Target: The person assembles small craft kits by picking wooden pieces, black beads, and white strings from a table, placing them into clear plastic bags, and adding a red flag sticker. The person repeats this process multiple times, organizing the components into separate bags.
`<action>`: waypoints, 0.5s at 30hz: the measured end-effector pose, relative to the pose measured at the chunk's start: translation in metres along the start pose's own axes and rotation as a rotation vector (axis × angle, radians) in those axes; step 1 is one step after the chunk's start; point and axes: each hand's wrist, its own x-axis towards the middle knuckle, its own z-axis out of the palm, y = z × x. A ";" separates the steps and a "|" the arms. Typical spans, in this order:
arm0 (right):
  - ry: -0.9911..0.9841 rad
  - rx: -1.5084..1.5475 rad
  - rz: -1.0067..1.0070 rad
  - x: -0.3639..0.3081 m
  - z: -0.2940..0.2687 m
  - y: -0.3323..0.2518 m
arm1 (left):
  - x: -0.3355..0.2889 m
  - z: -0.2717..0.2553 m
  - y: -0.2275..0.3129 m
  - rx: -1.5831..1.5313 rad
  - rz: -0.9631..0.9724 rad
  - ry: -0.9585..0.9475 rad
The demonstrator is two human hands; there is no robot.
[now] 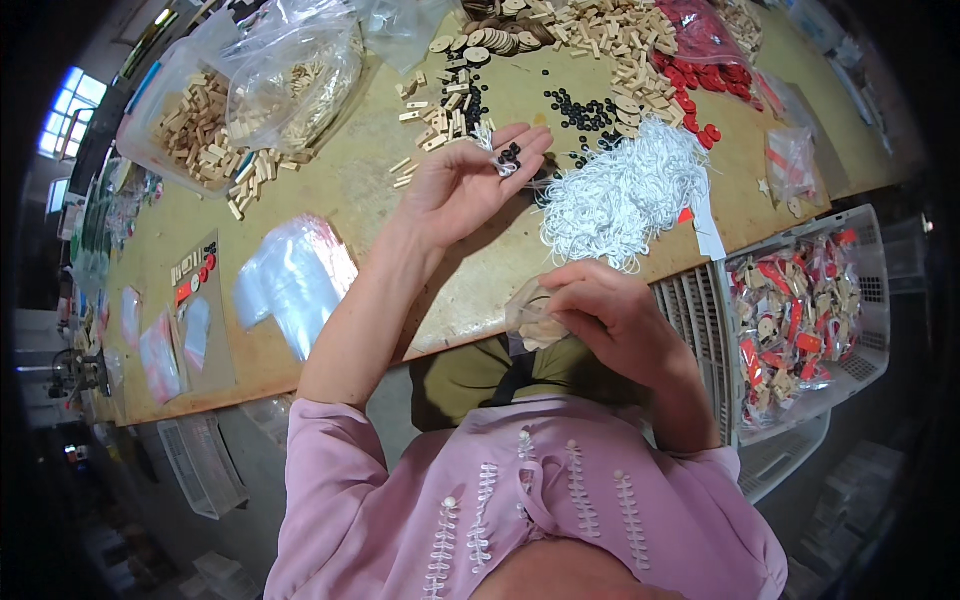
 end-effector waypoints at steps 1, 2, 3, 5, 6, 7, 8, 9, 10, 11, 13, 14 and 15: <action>-0.003 -0.005 -0.003 0.000 0.001 0.000 | 0.000 -0.007 -0.001 0.006 0.005 -0.023; -0.005 -0.003 -0.009 0.001 0.002 0.000 | 0.000 -0.012 -0.001 0.035 0.009 -0.038; -0.007 -0.002 -0.015 0.001 0.003 0.000 | 0.000 -0.016 -0.001 0.063 0.014 -0.053; -0.011 -0.001 -0.008 0.002 0.005 0.000 | -0.001 -0.018 -0.001 0.113 0.012 -0.058; -0.015 -0.002 0.008 0.003 0.005 -0.001 | -0.002 -0.017 -0.002 0.130 0.006 -0.048; -0.019 -0.003 0.021 0.003 0.006 -0.001 | -0.003 -0.014 -0.003 0.150 0.002 -0.038; -0.023 0.002 0.020 0.004 0.007 -0.001 | -0.003 -0.012 -0.005 0.138 -0.004 -0.011; -0.026 0.007 0.019 0.004 0.009 0.001 | -0.003 -0.009 -0.007 0.126 -0.010 0.017; -0.029 0.012 0.015 0.004 0.010 0.002 | -0.003 -0.008 -0.008 0.116 -0.015 0.044; -0.040 0.021 0.017 0.005 0.010 0.002 | -0.003 -0.008 -0.008 0.126 -0.013 0.038; -0.061 0.038 0.025 0.006 0.010 0.001 | -0.002 -0.010 -0.008 0.144 -0.012 0.024; -0.060 0.033 0.025 0.006 0.010 0.002 | -0.002 -0.012 -0.008 0.164 -0.004 0.037; -0.058 0.029 0.027 0.005 0.010 0.003 | -0.001 -0.013 -0.008 0.185 0.003 0.051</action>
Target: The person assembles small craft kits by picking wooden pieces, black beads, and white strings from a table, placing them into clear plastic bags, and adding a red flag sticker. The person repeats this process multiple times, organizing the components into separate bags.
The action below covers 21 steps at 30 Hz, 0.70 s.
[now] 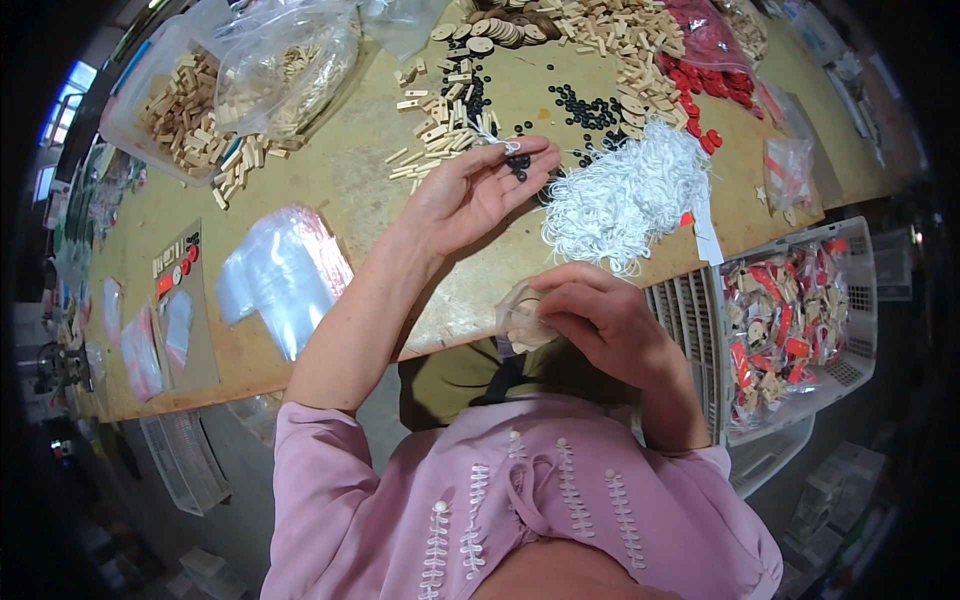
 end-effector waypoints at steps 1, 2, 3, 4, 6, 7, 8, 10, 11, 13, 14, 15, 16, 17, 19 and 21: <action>0.001 -0.002 0.000 0.000 0.000 0.001 | 0.000 -0.001 0.000 0.021 0.008 0.016; 0.000 -0.007 0.002 -0.001 0.000 0.001 | 0.000 -0.003 0.001 0.005 -0.014 0.004; -0.001 -0.011 0.004 -0.001 0.000 0.001 | 0.000 -0.004 0.001 -0.012 -0.035 -0.008; 0.000 -0.016 0.007 -0.001 0.000 0.001 | 0.000 -0.005 0.001 -0.029 -0.058 -0.020; 0.001 -0.017 0.010 -0.002 0.000 0.002 | -0.001 -0.005 -0.001 -0.060 -0.067 -0.022; 0.001 -0.017 0.011 -0.003 0.000 0.003 | -0.001 -0.005 -0.002 -0.076 -0.070 -0.022; 0.001 -0.019 0.013 -0.003 0.000 0.003 | -0.002 -0.005 -0.002 -0.104 -0.086 -0.048; 0.000 -0.023 0.015 -0.002 0.000 0.002 | -0.003 -0.005 -0.001 -0.159 -0.115 -0.100; 0.002 -0.030 0.019 -0.002 0.000 0.001 | -0.002 -0.007 0.000 -0.162 -0.114 -0.111; 0.004 -0.043 0.024 -0.001 0.000 0.000 | -0.002 -0.011 0.001 -0.167 -0.109 -0.131; 0.003 -0.042 0.020 -0.001 0.000 0.000 | -0.002 -0.010 0.000 -0.173 -0.096 -0.111; 0.002 -0.041 0.015 0.000 0.000 0.001 | -0.003 -0.009 0.000 -0.180 -0.082 -0.092; 0.002 -0.044 0.012 0.000 0.001 0.000 | -0.004 -0.007 0.000 -0.187 -0.071 -0.075; 0.000 -0.042 0.013 0.000 0.001 0.000 | -0.004 -0.006 0.000 -0.187 -0.068 -0.070; -0.003 -0.038 0.015 0.000 0.001 0.001 | -0.004 -0.005 -0.001 -0.187 -0.063 -0.061; -0.008 -0.035 0.026 0.000 0.002 0.000 | -0.004 -0.002 -0.002 -0.165 -0.044 -0.024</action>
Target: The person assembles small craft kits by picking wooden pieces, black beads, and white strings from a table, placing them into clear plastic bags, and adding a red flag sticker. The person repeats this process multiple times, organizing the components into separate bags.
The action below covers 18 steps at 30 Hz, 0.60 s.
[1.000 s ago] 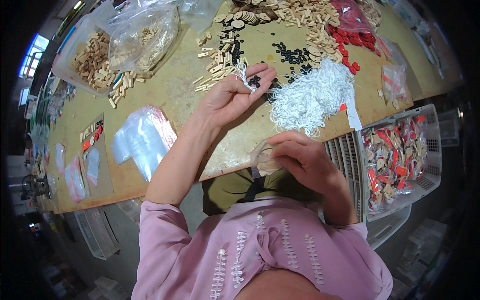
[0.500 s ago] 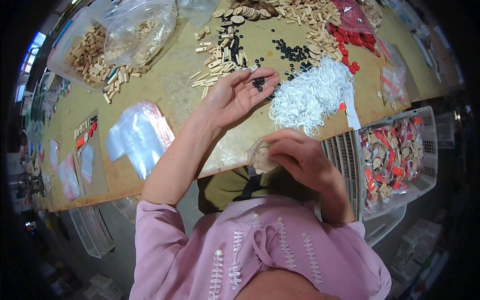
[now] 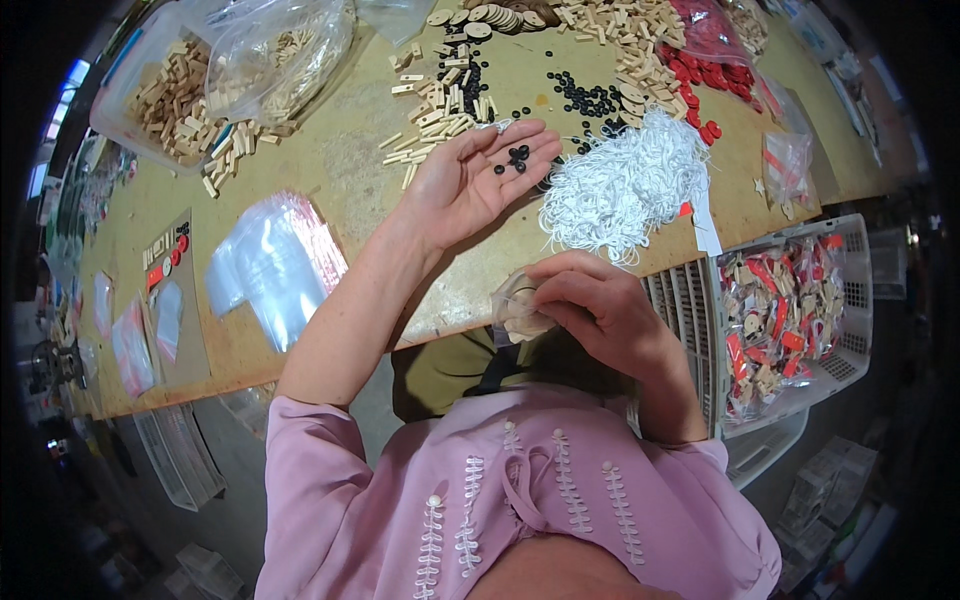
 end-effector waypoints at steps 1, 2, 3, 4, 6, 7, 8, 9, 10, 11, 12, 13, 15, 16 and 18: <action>-0.002 0.002 0.005 0.000 0.000 -0.001 | 0.000 0.001 0.000 0.011 0.011 0.018; -0.001 -0.002 0.002 0.000 0.000 -0.001 | 0.000 0.001 0.000 0.016 0.008 0.012; 0.000 -0.006 -0.001 0.000 0.000 -0.001 | 0.000 0.000 0.000 0.021 0.005 0.006; 0.001 -0.010 -0.004 0.000 0.001 -0.001 | 0.000 0.000 0.000 0.026 0.002 -0.001; 0.002 -0.010 -0.006 -0.001 0.001 0.000 | -0.001 0.001 -0.001 0.046 0.009 0.009; 0.002 -0.010 -0.007 -0.001 0.001 -0.001 | -0.001 0.002 -0.001 0.056 0.013 0.013; 0.013 -0.008 -0.016 0.000 0.000 -0.002 | -0.002 0.002 0.000 0.079 0.012 -0.004; 0.024 -0.006 -0.026 0.001 -0.001 -0.005 | -0.002 0.000 0.001 0.101 0.010 -0.021; 0.040 -0.004 -0.038 0.003 -0.002 -0.008 | -0.003 0.001 0.004 0.129 0.006 -0.039; 0.065 -0.008 -0.037 0.006 -0.005 -0.012 | -0.003 0.003 0.008 0.132 0.022 -0.075; 0.090 -0.012 -0.037 0.009 -0.008 -0.016 | -0.004 0.006 0.012 0.134 0.037 -0.111; 0.119 -0.013 -0.034 0.012 -0.010 -0.019 | -0.007 0.011 0.015 0.138 0.047 -0.144; 0.167 -0.089 -0.077 0.023 -0.015 -0.024 | -0.016 0.026 0.019 0.238 0.121 -0.163; 0.187 -0.127 -0.104 0.031 -0.017 -0.023 | -0.022 0.039 0.020 0.289 0.166 -0.173; 0.193 -0.117 -0.097 0.045 -0.017 -0.018 | -0.030 0.061 0.014 0.434 0.207 -0.179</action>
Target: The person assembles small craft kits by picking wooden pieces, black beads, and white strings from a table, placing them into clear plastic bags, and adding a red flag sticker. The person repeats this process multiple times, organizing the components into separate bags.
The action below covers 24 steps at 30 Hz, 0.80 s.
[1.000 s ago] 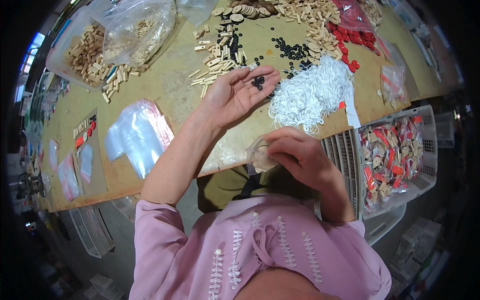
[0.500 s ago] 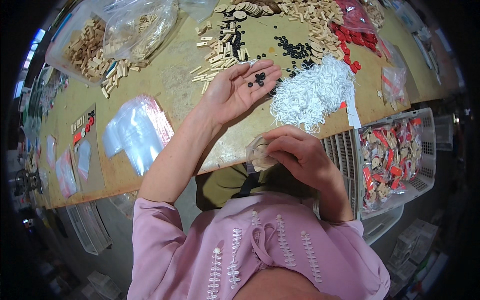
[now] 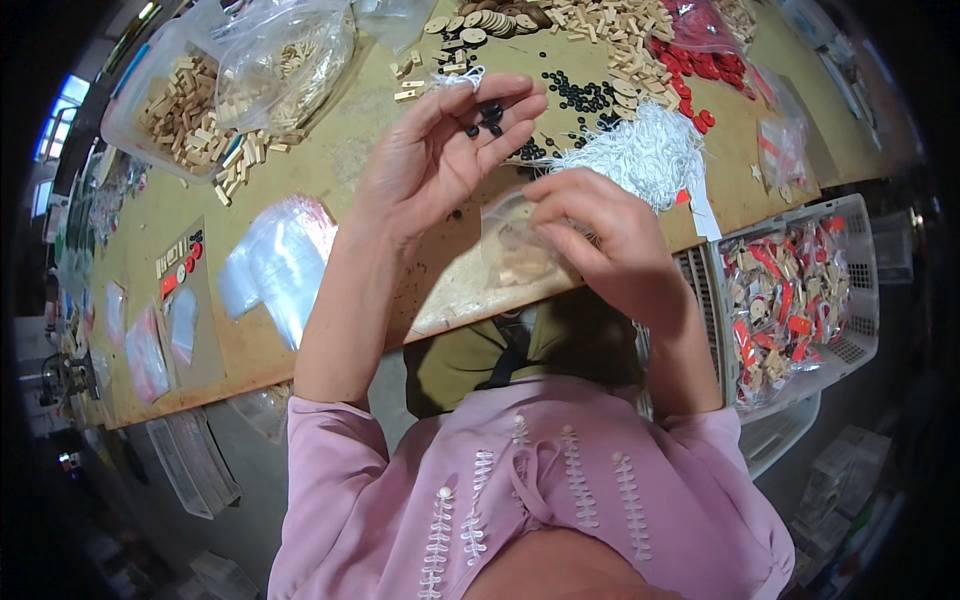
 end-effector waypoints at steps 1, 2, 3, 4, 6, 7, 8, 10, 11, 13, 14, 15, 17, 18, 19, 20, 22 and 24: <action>-0.015 0.021 0.017 0.006 -0.001 0.000 | -0.001 0.008 0.002 0.056 0.003 -0.018; -0.030 0.041 0.034 0.011 -0.001 0.000 | -0.002 0.016 0.003 0.111 0.007 -0.036; -0.043 0.054 0.049 0.015 -0.001 0.001 | -0.002 0.025 0.003 0.225 0.027 -0.036; -0.057 0.036 0.058 0.017 -0.001 0.000 | -0.003 0.029 0.002 0.282 0.038 -0.044; -0.084 -0.002 0.077 0.020 -0.003 -0.003 | -0.006 0.033 0.001 0.398 0.059 -0.061; -0.084 -0.010 0.066 0.020 -0.002 -0.003 | -0.005 0.032 -0.001 0.479 0.087 -0.092; -0.084 -0.017 0.055 0.021 -0.001 -0.002 | -0.005 0.030 -0.002 0.487 0.097 -0.086; -0.069 -0.016 0.020 0.020 0.003 0.002 | -0.009 0.027 -0.004 0.502 0.119 -0.072; -0.054 -0.007 -0.004 0.019 0.005 0.005 | -0.010 0.024 -0.005 0.499 0.119 -0.065; -0.048 0.001 -0.027 0.018 0.009 0.007 | -0.012 0.020 -0.007 0.496 0.118 -0.050; -0.058 0.000 -0.025 0.018 0.010 0.007 | -0.012 0.018 -0.006 0.501 0.129 -0.047; -0.068 -0.001 -0.023 0.019 0.011 0.008 | -0.012 0.015 -0.005 0.505 0.141 -0.045; -0.078 0.047 0.018 0.020 0.012 0.006 | -0.012 0.012 -0.002 0.524 0.165 0.010; -0.082 0.070 0.039 0.019 0.012 0.006 | -0.014 0.012 0.000 0.621 0.189 0.043; -0.079 0.063 0.047 0.019 0.011 0.006 | -0.015 0.013 0.005 0.720 0.214 0.069; -0.075 0.056 0.055 0.019 0.010 0.006 | -0.015 0.013 0.009 0.819 0.239 0.094; -0.067 0.045 0.060 0.017 0.008 0.006 | -0.018 0.008 0.014 1.004 0.262 0.075; -0.056 0.037 0.055 0.016 0.005 0.005 | -0.020 0.007 0.016 1.212 0.260 0.075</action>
